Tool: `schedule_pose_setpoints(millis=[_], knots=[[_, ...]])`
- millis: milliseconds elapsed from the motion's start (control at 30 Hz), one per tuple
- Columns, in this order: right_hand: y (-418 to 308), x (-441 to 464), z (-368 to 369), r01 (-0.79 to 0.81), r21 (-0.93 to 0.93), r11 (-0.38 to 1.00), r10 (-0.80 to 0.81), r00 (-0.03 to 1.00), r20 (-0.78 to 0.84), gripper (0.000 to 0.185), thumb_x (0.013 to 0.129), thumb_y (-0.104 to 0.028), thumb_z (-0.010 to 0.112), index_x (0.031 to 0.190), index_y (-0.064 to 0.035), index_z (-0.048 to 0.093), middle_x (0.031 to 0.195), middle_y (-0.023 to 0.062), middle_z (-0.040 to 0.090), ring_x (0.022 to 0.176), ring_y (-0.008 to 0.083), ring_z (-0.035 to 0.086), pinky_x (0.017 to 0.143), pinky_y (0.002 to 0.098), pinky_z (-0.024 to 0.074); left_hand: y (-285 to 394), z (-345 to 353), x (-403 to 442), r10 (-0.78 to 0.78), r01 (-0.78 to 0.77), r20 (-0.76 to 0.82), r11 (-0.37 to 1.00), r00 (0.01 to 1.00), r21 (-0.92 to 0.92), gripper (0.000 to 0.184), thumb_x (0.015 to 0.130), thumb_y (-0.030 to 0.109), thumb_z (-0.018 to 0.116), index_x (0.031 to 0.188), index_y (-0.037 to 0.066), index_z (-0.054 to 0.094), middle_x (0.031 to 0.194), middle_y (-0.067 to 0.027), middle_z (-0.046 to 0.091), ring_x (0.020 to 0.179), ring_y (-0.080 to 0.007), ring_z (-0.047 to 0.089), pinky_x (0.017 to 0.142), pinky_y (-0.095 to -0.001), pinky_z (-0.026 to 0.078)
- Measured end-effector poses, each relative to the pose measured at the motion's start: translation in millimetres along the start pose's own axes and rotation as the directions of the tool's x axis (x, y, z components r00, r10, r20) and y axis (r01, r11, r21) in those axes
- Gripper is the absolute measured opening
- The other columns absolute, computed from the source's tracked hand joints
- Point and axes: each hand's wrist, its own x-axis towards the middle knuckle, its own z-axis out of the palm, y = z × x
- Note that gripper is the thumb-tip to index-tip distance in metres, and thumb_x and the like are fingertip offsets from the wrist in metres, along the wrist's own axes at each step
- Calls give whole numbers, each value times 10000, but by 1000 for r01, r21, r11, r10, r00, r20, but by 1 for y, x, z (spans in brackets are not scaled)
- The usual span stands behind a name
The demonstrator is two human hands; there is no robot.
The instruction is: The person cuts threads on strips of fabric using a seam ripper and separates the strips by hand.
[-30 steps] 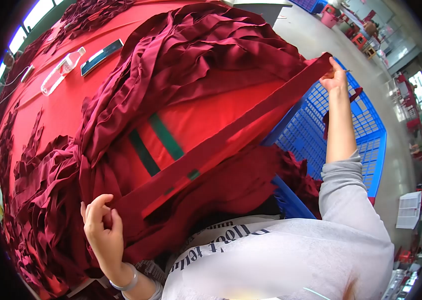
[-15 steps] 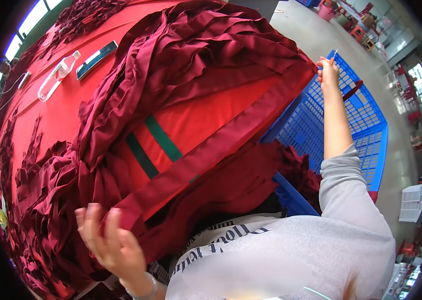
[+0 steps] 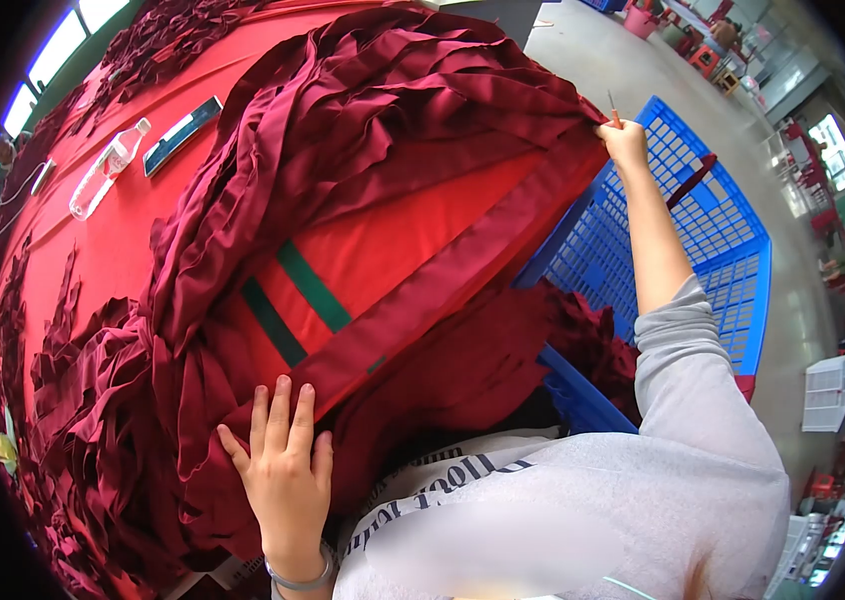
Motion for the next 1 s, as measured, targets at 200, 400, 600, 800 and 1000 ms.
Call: schedule_pose_setpoints(millis=[200,400,600,800,1000], knots=[[-25,9,-14,-78,-359,930,40,993,-111,261,738,-273,643,822,-38,721,856,183,723,847,355,699,745,423,533,11,-2,2,52,-51,17,997,999,-49,533,857,198,673,1380,184,574,1470,-42,503,1402,-294,405,1159,-618,160],[-15,23,-14,-106,-426,899,78,994,-81,320,748,-280,610,925,-41,727,974,202,723,955,385,687,817,450,539,7,0,9,53,-52,3,990,999,-133,531,846,150,674,1369,172,587,1466,-57,510,1394,-309,415,1139,-576,261],[-1,46,-16,-117,-405,907,86,992,-95,378,778,-357,593,968,-65,740,989,180,729,963,380,687,829,452,538,-2,6,6,51,-61,-69,987,996,-147,513,840,147,685,1345,179,604,1432,-42,543,1352,-306,460,1107,-540,333],[-14,50,-28,-103,-491,865,5,981,-196,352,894,-406,570,985,-117,750,993,158,731,960,367,690,797,480,539,-2,7,5,67,-78,-76,987,995,-144,521,843,145,682,1355,169,594,1441,-51,534,1350,-314,458,1102,-546,333],[-12,85,-33,295,-342,892,-409,849,-334,337,971,-323,533,1225,-131,645,1033,171,714,919,375,689,762,471,534,-2,7,5,81,-91,-77,986,994,-140,530,846,149,682,1366,172,584,1447,-57,525,1353,-321,451,1103,-550,330]])
